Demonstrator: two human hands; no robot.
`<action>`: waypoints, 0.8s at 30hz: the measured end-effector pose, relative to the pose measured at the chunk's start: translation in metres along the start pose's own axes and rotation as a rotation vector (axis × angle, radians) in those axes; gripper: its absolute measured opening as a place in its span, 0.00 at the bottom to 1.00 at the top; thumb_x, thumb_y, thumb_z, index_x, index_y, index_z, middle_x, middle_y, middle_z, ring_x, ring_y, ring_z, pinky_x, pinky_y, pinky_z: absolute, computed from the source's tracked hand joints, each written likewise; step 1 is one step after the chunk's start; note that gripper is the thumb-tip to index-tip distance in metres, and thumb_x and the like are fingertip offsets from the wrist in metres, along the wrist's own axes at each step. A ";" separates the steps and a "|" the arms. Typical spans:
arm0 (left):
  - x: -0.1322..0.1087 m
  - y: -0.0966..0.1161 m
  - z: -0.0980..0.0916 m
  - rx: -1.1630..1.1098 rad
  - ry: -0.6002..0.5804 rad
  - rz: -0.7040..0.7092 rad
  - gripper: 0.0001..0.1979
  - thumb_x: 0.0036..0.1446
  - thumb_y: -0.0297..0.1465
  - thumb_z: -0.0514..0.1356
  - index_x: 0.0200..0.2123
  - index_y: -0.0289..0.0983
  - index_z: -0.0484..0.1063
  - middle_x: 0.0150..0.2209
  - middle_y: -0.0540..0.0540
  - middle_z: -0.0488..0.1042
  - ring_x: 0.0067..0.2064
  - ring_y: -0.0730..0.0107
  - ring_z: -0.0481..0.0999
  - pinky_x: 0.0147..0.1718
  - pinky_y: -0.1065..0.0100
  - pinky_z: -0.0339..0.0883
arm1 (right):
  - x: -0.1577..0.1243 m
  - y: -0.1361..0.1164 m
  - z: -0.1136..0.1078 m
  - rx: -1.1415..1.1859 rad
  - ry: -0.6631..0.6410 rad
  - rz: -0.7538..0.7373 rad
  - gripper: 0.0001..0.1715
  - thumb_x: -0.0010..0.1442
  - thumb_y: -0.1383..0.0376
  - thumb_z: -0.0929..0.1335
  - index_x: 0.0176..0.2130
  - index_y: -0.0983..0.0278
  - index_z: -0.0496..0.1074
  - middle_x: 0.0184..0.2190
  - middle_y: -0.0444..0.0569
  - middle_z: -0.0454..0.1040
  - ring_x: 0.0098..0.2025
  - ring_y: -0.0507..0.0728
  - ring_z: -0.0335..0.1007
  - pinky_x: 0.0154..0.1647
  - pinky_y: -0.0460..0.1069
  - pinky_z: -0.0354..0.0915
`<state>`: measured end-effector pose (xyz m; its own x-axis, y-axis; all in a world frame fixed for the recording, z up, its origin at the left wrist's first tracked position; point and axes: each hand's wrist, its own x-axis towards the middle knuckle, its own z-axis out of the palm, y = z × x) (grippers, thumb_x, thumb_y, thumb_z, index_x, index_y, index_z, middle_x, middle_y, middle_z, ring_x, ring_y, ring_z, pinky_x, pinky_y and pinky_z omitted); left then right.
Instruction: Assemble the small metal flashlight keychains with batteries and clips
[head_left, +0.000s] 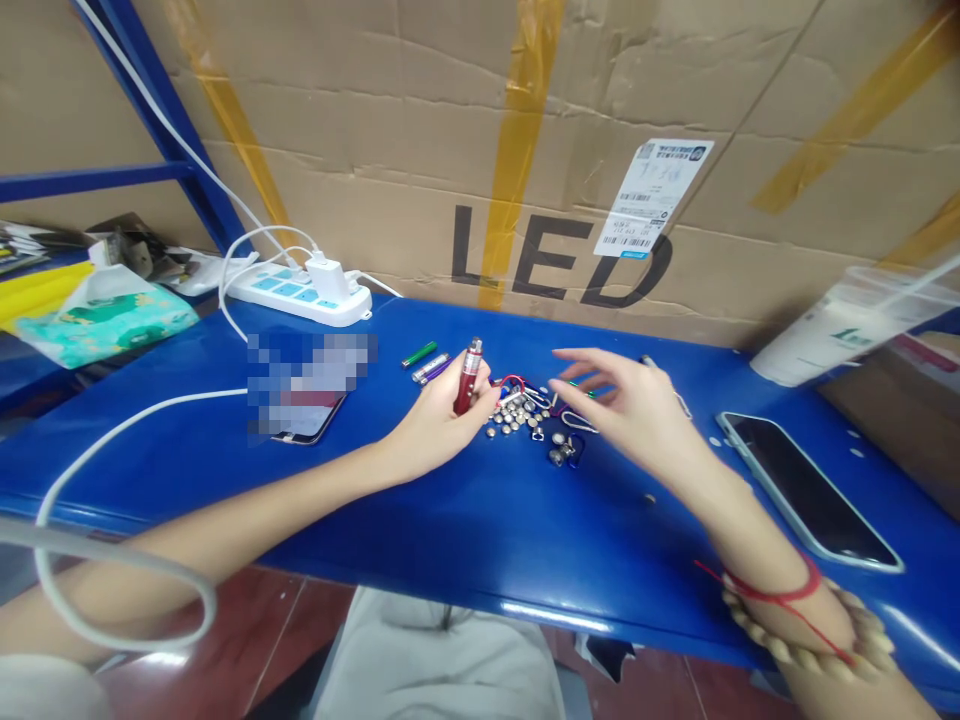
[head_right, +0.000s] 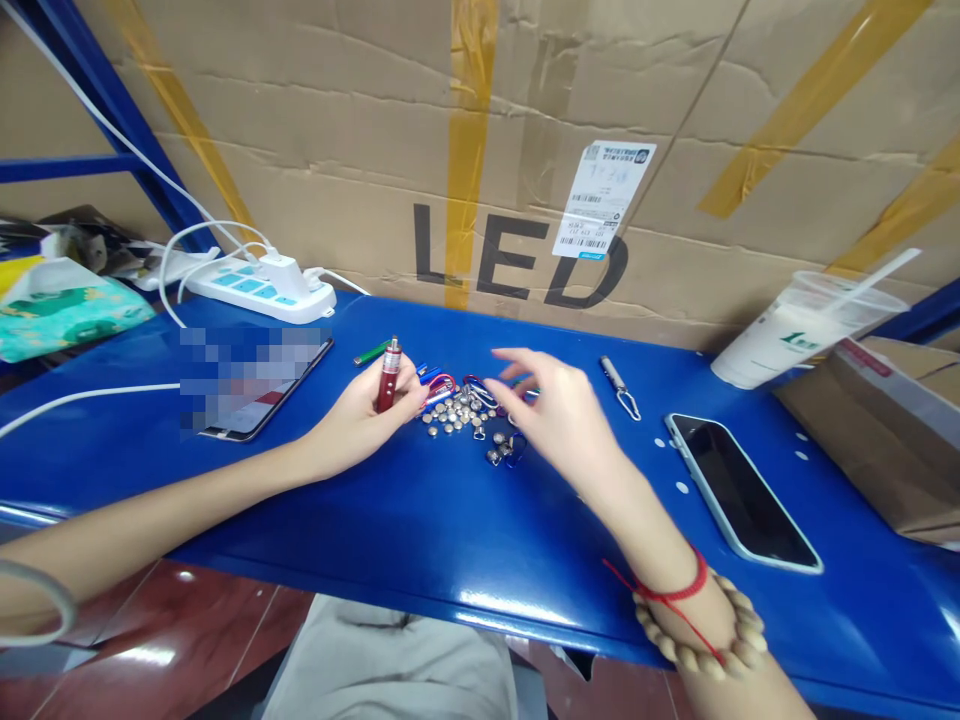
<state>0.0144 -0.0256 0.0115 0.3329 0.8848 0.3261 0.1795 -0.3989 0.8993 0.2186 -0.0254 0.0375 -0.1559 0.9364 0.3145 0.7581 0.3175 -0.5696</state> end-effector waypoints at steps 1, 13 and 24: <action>0.000 0.000 0.000 0.012 0.024 0.012 0.12 0.58 0.28 0.53 0.26 0.39 0.50 0.23 0.56 0.52 0.23 0.79 0.54 0.24 0.74 0.53 | 0.001 0.004 -0.007 -0.208 0.017 0.045 0.20 0.54 0.55 0.67 0.42 0.64 0.74 0.32 0.50 0.77 0.31 0.58 0.74 0.33 0.53 0.68; 0.001 0.000 -0.001 0.016 0.048 0.003 0.12 0.58 0.28 0.52 0.26 0.39 0.49 0.23 0.56 0.52 0.24 0.78 0.58 0.26 0.73 0.54 | -0.026 0.036 -0.068 -0.141 -0.719 0.461 0.27 0.34 0.61 0.76 0.38 0.62 0.72 0.33 0.51 0.77 0.20 0.56 0.72 0.13 0.48 0.68; 0.004 -0.005 -0.001 0.020 0.028 0.020 0.12 0.59 0.29 0.52 0.26 0.39 0.51 0.23 0.55 0.55 0.25 0.77 0.59 0.26 0.72 0.54 | -0.080 0.049 -0.062 -0.110 -0.617 0.366 0.04 0.48 0.66 0.68 0.26 0.61 0.74 0.17 0.46 0.74 0.17 0.55 0.71 0.10 0.43 0.64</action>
<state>0.0137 -0.0200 0.0089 0.3108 0.8829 0.3519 0.1912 -0.4208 0.8868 0.3077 -0.0938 0.0311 -0.1843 0.9038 -0.3862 0.8842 -0.0192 -0.4667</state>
